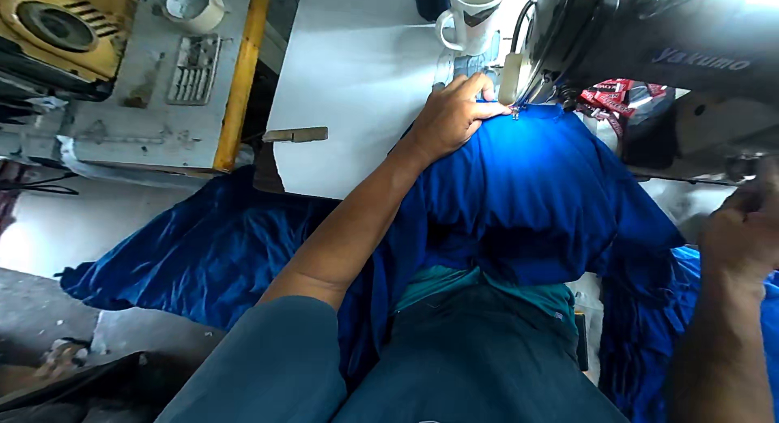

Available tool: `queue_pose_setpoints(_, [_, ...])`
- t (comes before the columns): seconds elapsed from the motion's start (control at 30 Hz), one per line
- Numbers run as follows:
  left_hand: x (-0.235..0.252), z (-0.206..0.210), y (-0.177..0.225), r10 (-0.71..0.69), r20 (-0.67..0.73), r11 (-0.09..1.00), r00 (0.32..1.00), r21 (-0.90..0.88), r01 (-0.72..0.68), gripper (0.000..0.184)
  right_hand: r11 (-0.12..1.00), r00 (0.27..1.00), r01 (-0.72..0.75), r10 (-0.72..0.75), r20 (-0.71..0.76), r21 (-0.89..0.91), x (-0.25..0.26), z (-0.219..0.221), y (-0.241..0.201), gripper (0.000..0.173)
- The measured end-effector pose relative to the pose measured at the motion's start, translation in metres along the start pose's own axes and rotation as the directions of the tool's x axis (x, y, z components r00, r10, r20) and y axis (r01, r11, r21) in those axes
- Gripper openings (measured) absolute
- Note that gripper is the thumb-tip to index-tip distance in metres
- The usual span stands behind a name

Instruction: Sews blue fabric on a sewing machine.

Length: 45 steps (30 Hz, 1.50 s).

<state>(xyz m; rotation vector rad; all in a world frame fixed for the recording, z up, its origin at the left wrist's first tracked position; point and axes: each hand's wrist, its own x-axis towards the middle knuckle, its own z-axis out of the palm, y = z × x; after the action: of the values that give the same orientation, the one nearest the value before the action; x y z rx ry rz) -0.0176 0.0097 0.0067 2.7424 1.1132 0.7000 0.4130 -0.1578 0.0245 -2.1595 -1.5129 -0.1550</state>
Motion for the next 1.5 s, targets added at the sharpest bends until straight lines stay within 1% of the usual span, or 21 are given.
queue_pose_setpoints(0.07, [0.000, 0.000, 0.001, 0.001, -0.002, 1.000, 1.000, -0.004, -0.001, 0.042, 1.000, 0.998, -0.004, 0.005, 0.065, -0.027, -0.004, 0.002, -0.004, 0.046])
queue_pose_setpoints(0.2, [-0.002, 0.001, 0.001, -0.006, -0.007, 1.000, 1.000, 0.007, 0.006, 0.043, 1.000, 1.000, 0.018, -0.018, 0.012, -0.021, -0.007, 0.010, 0.001, 0.045])
queue_pose_setpoints(0.27, [-0.001, -0.001, 0.002, -0.007, 0.000, 1.000, 1.000, 0.007, 0.007, 0.043, 1.000, 1.000, 0.007, -0.007, 0.008, -0.009, -0.007, 0.009, -0.002, 0.045])
queue_pose_setpoints(0.4, [0.000, -0.002, 0.002, 0.006, -0.004, 1.000, 1.000, 0.009, -0.006, 0.042, 1.000, 1.000, -0.021, 0.021, 0.013, -0.017, -0.006, 0.007, -0.005, 0.045])
queue_pose_setpoints(0.57, [-0.002, -0.003, 0.003, -0.002, 0.015, 1.000, 1.000, -0.005, 0.003, 0.044, 0.996, 0.995, -0.068, 0.072, 0.068, -0.059, -0.006, 0.003, -0.011, 0.047])
queue_pose_setpoints(0.7, [-0.001, -0.003, 0.002, 0.001, 0.006, 1.000, 1.000, -0.009, -0.001, 0.043, 0.995, 0.998, -0.047, 0.051, 0.039, -0.088, -0.005, 0.003, -0.014, 0.047])
queue_pose_setpoints(0.93, [-0.003, -0.004, 0.003, 0.005, 0.013, 1.000, 1.000, -0.003, -0.005, 0.043, 0.993, 0.995, -0.067, 0.074, 0.070, -0.100, -0.006, 0.000, -0.017, 0.048])
queue_pose_setpoints(1.23, [-0.004, -0.004, 0.001, 0.022, 0.009, 1.000, 1.000, -0.021, -0.022, 0.042, 0.991, 0.994, -0.080, 0.087, 0.063, -0.104, -0.005, 0.001, -0.018, 0.047])
queue_pose_setpoints(1.37, [-0.004, -0.002, 0.000, 0.028, 0.005, 0.999, 1.000, -0.022, -0.028, 0.041, 0.992, 0.997, -0.063, 0.068, 0.045, -0.106, -0.005, 0.003, -0.016, 0.047])
queue_pose_setpoints(1.5, [-0.004, -0.004, 0.002, 0.023, 0.011, 0.999, 1.000, -0.034, -0.022, 0.041, 0.992, 0.995, -0.064, 0.071, 0.064, -0.110, -0.006, 0.003, -0.017, 0.048])
